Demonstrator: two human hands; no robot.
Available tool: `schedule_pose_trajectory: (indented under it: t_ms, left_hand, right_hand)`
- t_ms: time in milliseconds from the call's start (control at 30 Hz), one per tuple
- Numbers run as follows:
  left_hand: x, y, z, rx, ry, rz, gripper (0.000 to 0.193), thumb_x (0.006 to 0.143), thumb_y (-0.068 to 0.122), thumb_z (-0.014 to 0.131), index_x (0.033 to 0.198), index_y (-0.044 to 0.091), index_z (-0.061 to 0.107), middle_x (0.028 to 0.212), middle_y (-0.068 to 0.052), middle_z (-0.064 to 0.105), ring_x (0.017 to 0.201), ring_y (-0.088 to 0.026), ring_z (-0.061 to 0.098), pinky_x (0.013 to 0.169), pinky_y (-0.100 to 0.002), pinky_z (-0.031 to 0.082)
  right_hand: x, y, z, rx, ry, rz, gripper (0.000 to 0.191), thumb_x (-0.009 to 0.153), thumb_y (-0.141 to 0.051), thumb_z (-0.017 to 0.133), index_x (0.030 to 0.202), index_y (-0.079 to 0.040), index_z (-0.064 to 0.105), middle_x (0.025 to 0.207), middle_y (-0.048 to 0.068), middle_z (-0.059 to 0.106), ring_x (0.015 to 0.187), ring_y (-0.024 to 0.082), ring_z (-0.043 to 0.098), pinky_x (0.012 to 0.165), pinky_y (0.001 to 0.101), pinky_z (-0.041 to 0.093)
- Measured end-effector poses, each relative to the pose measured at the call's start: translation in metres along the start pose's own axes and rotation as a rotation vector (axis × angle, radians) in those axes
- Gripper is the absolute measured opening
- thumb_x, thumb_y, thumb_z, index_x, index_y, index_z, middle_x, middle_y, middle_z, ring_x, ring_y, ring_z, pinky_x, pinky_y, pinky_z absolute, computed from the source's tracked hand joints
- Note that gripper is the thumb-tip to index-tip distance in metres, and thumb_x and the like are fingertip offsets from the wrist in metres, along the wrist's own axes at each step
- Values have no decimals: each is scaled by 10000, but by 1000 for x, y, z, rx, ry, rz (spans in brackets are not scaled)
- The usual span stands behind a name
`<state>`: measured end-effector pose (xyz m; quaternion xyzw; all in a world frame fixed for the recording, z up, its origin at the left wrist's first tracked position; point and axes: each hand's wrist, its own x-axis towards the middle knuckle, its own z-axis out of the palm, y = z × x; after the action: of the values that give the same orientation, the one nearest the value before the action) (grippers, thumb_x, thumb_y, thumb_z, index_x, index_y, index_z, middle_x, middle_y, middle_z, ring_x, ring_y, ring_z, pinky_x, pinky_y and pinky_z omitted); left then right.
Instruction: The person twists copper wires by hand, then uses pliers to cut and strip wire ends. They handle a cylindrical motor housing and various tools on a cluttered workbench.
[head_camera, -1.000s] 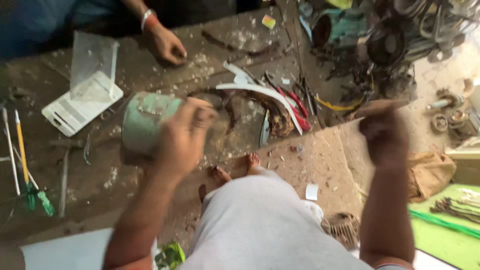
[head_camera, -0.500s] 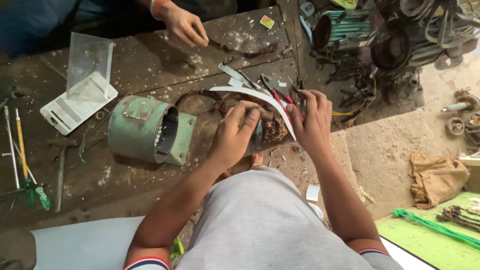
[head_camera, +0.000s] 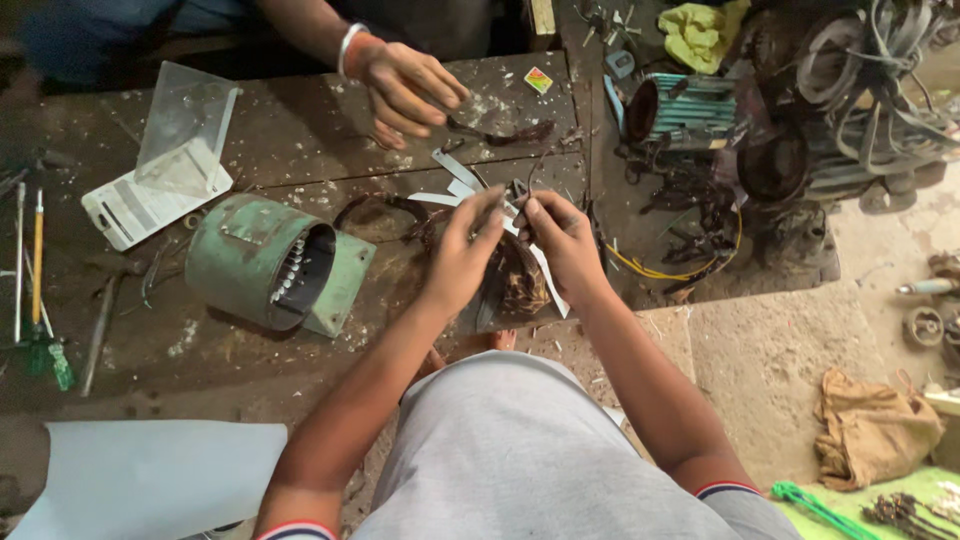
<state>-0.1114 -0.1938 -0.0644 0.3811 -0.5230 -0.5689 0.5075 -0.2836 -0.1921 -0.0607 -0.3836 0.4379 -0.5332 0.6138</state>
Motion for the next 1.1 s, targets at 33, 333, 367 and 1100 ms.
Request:
schedule_pose_trajectory:
  t_ms: [33,333,367,1100]
  left_hand:
    - [-9,-4,-9,48,19,-76,383,1066,263,589,1387,56,570,1374,-82,613,1301,-197,556,1114,-322,441]
    - [-143,-40,-100,169,472,-441,312,992,257,648,1236,61,653,1175,-34,688,1103,-147,626,984,-307,472]
    - [-153,-43,-104,182,525,-427,298,1000,249,657,1224,53,663,1158,-35,689,1101,-144,620,972,-301,471]
    - [-208,86,-154,820,793,-186,295,1037,231,647,1281,75,596,1071,-47,677,943,-165,626,821,-314,507]
  right_hand:
    - [6,-2,-2,18,5,32,186,1054,-179,617,1115,-15,679,889,-15,656,813,73,575,758,236,486]
    - [53,-2,-5,-50,-121,-13,181,1068,-175,637,1127,-10,681,883,-23,646,805,60,570,738,229,476]
    - [57,-2,-4,-68,-123,-30,197,1066,-171,638,1169,-8,682,893,-24,643,802,62,564,729,230,471]
    - [-17,103,-100,-1279,290,-600,61,1019,-99,693,1057,-53,687,1007,150,668,949,383,592,849,485,478]
